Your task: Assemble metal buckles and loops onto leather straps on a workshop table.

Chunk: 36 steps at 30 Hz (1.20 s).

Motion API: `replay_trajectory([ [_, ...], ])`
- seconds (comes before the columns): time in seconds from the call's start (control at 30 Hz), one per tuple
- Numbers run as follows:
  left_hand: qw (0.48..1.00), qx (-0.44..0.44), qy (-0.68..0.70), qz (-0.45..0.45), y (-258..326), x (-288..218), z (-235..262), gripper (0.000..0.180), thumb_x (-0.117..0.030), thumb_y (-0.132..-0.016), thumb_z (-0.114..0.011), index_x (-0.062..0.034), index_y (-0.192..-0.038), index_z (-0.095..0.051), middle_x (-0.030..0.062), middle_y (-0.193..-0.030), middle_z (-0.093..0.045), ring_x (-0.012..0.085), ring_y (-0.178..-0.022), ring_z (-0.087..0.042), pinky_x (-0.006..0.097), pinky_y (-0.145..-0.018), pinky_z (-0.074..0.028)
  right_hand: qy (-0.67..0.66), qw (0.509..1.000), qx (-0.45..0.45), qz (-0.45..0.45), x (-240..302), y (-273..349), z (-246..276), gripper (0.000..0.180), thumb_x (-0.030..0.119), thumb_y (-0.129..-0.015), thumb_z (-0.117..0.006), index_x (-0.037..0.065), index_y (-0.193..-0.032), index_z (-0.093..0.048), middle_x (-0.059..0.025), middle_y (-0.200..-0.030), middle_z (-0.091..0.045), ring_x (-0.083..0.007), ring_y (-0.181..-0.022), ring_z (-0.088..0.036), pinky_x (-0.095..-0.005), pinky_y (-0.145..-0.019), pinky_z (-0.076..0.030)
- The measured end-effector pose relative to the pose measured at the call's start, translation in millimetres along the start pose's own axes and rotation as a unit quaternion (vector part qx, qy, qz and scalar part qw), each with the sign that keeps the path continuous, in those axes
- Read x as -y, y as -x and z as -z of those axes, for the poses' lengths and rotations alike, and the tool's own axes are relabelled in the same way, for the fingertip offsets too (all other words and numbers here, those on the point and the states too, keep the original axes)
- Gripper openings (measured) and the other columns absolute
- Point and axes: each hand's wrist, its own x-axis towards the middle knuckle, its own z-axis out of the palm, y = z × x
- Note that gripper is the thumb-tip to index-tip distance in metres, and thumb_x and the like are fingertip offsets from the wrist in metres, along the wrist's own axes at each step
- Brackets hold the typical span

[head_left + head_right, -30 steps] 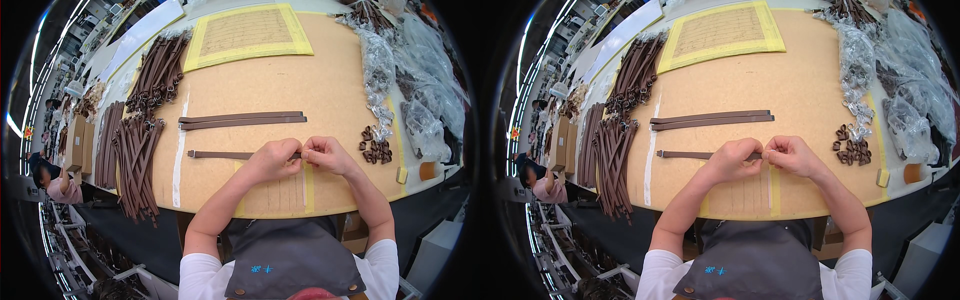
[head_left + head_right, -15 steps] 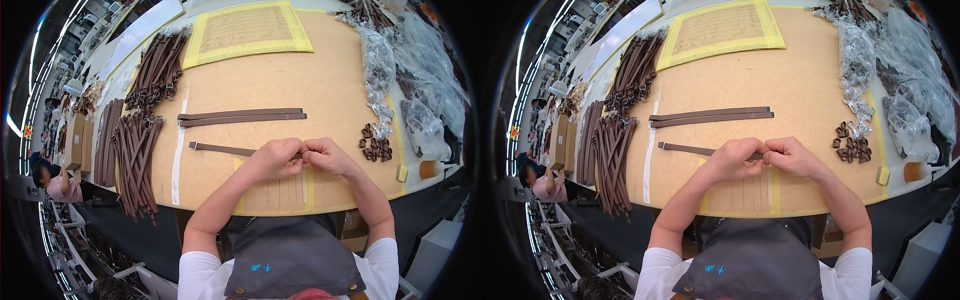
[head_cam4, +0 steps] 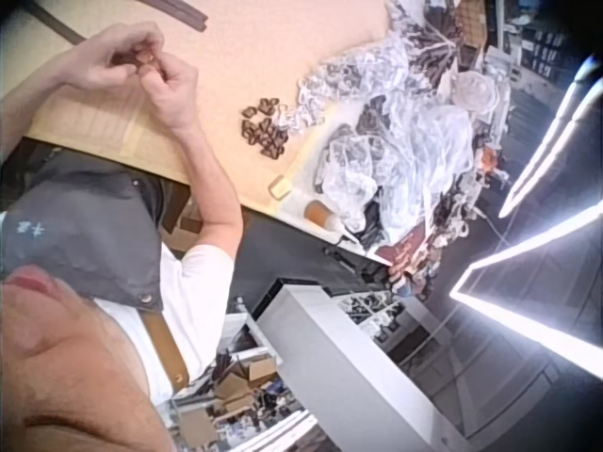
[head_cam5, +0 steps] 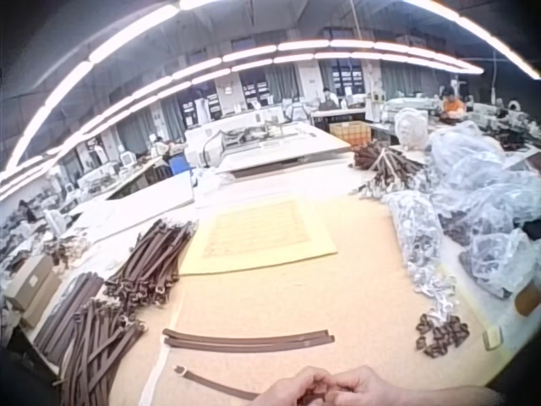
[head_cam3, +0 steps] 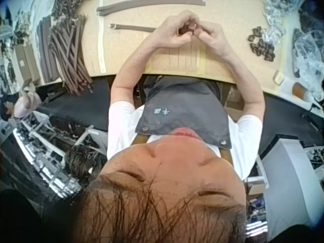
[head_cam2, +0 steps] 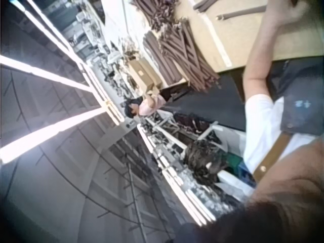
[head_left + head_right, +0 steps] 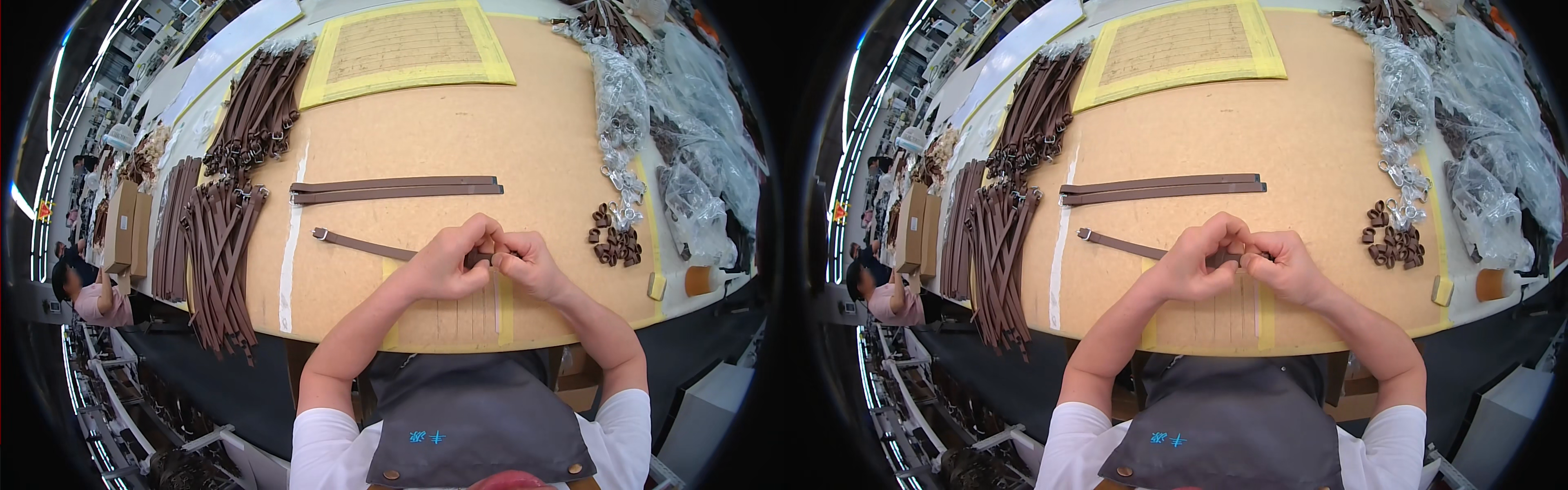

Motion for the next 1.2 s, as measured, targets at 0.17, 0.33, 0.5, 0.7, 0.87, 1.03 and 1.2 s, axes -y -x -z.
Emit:
replay_trajectory([
  [0.17, 0.996, 0.002, 0.094, 0.008, 2.2, 2.6, 0.4, 0.031, 0.004, -0.083, -0.057, -0.0032, -0.112, -0.051, -0.0016, -0.084, -0.055, 0.0023, -0.074, -0.049, 0.021, -0.062, -0.039, -0.040, 0.999, 0.018, 0.014, -1.8, 1.9, -3.4, 0.016, 0.015, -0.095, -0.062, 0.001, -0.090, -0.066, 0.0086, -0.072, -0.046, -0.0015, -0.069, -0.039, -0.0226, -0.061, -0.034],
  [0.33, 0.991, 0.010, 0.127, 0.047, 3.3, -12.0, 15.5, 0.027, 0.002, -0.085, -0.058, -0.0029, -0.111, -0.052, -0.0006, -0.088, -0.058, 0.0030, -0.075, -0.050, 0.022, -0.061, -0.038, -0.100, 0.987, 0.106, -0.060, 16.2, -0.4, 12.6, 0.025, 0.027, -0.100, -0.063, 0.004, -0.091, -0.063, 0.0065, -0.073, -0.050, -0.0029, -0.068, -0.042, -0.0226, -0.061, -0.035],
  [0.5, 0.998, 0.013, 0.022, 0.050, -1.6, -15.2, 15.2, 0.008, -0.008, -0.090, -0.062, -0.0009, -0.091, -0.058, -0.0013, -0.073, -0.054, 0.0043, -0.065, -0.046, 0.024, -0.056, -0.036, -0.015, 0.995, 0.092, -0.034, 18.3, 0.2, 17.9, 0.025, 0.026, -0.100, -0.063, 0.003, -0.090, -0.063, 0.0049, -0.071, -0.053, -0.0039, -0.066, -0.043, -0.0234, -0.058, -0.036],
  [0.7, 0.999, 0.020, -0.023, 0.029, -2.2, -8.0, 8.5, 0.017, -0.010, -0.089, -0.063, 0.0003, -0.076, -0.059, 0.0004, -0.061, -0.049, 0.0055, -0.058, -0.041, 0.026, -0.051, -0.033, 0.090, 0.993, 0.076, -0.001, 19.7, 1.0, 14.0, 0.025, 0.023, -0.098, -0.065, 0.003, -0.085, -0.061, 0.0058, -0.065, -0.050, -0.0038, -0.063, -0.042, -0.0240, -0.055, -0.034],
  [0.87, 1.000, -0.001, 0.027, 0.012, 1.5, -2.9, 1.5, 0.019, -0.011, -0.088, -0.064, 0.0001, -0.074, -0.058, -0.0006, -0.060, -0.049, 0.0042, -0.057, -0.040, 0.025, -0.050, -0.031, 0.034, 0.996, 0.083, 0.000, 14.3, 1.9, 10.1, 0.025, 0.024, -0.097, -0.065, 0.004, -0.082, -0.058, 0.0057, -0.065, -0.050, -0.0030, -0.060, -0.041, -0.0229, -0.053, -0.032],
  [1.03, 0.991, 0.001, 0.135, 0.025, 3.6, 3.4, -0.8, 0.022, -0.014, -0.090, -0.062, -0.0017, -0.073, -0.058, -0.0027, -0.061, -0.049, 0.0033, -0.059, -0.042, 0.024, -0.051, -0.032, -0.049, 0.997, 0.059, -0.017, 10.7, 6.4, 1.4, 0.025, 0.021, -0.099, -0.061, 0.005, -0.080, -0.055, 0.0040, -0.065, -0.051, -0.0032, -0.058, -0.041, -0.0222, -0.052, -0.031],
  [1.2, 0.953, 0.070, 0.267, 0.128, 0.7, -3.5, 2.7, 0.021, -0.015, -0.094, -0.060, -0.0040, -0.076, -0.061, -0.0031, -0.063, -0.053, 0.0045, -0.058, -0.047, 0.022, -0.053, -0.038, -0.042, 0.998, 0.051, 0.014, 3.2, 3.9, 2.1, 0.029, 0.020, -0.097, -0.059, 0.006, -0.073, -0.050, 0.0031, -0.063, -0.051, -0.0042, -0.055, -0.039, -0.0237, -0.050, -0.031],
])
